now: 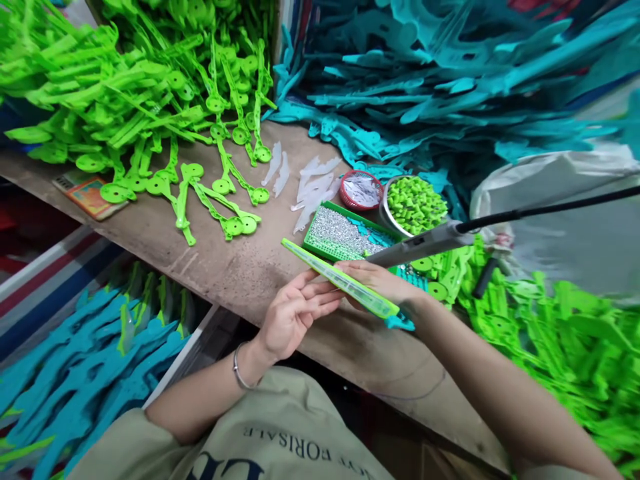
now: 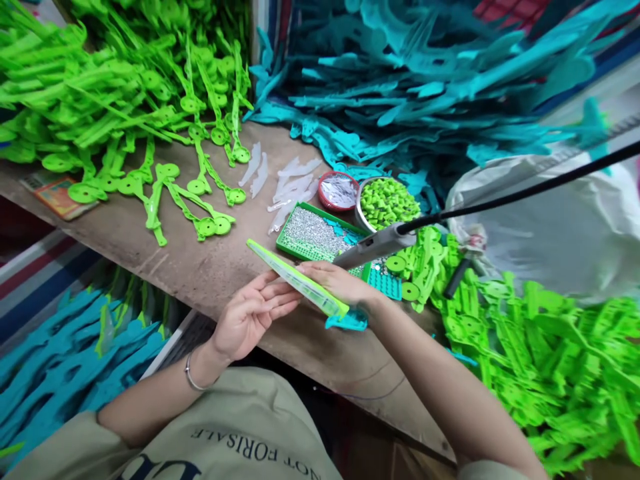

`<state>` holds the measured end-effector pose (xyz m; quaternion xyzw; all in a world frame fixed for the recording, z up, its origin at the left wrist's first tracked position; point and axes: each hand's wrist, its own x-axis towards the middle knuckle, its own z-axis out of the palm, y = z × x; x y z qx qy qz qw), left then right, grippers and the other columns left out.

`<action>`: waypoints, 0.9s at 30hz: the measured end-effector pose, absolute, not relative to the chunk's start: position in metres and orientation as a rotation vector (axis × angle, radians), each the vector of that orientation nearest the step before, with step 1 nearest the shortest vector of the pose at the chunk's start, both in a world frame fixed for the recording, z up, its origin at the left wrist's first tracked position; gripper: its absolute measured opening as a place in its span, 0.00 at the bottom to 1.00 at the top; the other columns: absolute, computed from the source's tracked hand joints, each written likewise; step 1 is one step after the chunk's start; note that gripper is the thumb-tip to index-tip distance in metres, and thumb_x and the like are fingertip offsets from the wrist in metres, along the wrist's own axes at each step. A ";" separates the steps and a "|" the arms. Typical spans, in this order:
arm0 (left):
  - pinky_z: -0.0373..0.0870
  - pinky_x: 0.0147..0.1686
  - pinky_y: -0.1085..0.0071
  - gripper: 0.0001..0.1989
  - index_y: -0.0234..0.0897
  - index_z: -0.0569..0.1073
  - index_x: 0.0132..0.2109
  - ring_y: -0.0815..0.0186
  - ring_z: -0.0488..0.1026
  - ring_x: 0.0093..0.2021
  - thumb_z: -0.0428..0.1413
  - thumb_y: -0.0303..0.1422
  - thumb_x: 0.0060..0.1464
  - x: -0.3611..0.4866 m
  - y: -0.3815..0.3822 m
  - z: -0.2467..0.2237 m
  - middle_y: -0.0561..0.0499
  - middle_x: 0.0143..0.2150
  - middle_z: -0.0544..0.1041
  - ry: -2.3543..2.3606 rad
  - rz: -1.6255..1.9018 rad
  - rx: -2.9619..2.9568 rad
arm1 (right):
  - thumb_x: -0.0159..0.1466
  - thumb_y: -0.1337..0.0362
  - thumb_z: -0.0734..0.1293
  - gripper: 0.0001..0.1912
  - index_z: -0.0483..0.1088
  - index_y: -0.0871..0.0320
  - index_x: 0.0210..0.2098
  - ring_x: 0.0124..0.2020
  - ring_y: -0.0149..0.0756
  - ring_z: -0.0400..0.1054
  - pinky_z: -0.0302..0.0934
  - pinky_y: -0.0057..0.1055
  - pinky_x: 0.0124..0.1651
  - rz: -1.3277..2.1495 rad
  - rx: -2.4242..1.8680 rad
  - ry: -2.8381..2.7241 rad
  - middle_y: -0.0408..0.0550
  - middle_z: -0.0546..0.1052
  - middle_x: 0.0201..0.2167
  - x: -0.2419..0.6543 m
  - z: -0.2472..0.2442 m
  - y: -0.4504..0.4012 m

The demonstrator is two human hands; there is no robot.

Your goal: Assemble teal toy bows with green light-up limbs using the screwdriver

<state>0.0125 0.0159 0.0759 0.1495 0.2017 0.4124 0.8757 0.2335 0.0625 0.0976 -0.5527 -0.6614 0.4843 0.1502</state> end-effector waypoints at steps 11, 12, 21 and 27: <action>0.69 0.60 0.57 0.24 0.35 0.72 0.56 0.55 0.79 0.55 0.58 0.22 0.51 0.010 0.016 0.073 0.42 0.53 0.82 0.468 0.870 0.331 | 0.66 0.42 0.63 0.23 0.81 0.50 0.41 0.46 0.42 0.76 0.73 0.40 0.54 1.552 -1.530 -1.843 0.48 0.82 0.41 0.228 0.091 0.065; 0.69 0.61 0.57 0.24 0.35 0.72 0.56 0.55 0.79 0.55 0.58 0.22 0.51 0.010 0.015 0.073 0.42 0.53 0.82 0.468 0.871 0.330 | 0.66 0.41 0.63 0.23 0.81 0.50 0.42 0.47 0.42 0.76 0.73 0.41 0.55 1.557 -1.556 -1.821 0.48 0.82 0.43 0.227 0.092 0.065; 0.69 0.61 0.55 0.22 0.35 0.72 0.54 0.55 0.80 0.54 0.59 0.23 0.50 0.009 0.013 0.068 0.42 0.51 0.82 0.477 0.886 0.309 | 0.64 0.35 0.60 0.30 0.80 0.52 0.39 0.45 0.45 0.76 0.74 0.43 0.52 1.586 -1.530 -1.896 0.50 0.82 0.40 0.220 0.096 0.065; 0.69 0.60 0.56 0.21 0.34 0.71 0.55 0.54 0.80 0.54 0.60 0.25 0.53 0.009 0.013 0.069 0.42 0.51 0.82 0.502 0.880 0.312 | 0.64 0.36 0.62 0.29 0.81 0.51 0.43 0.50 0.46 0.75 0.70 0.44 0.58 1.536 -1.580 -1.859 0.50 0.82 0.46 0.221 0.091 0.064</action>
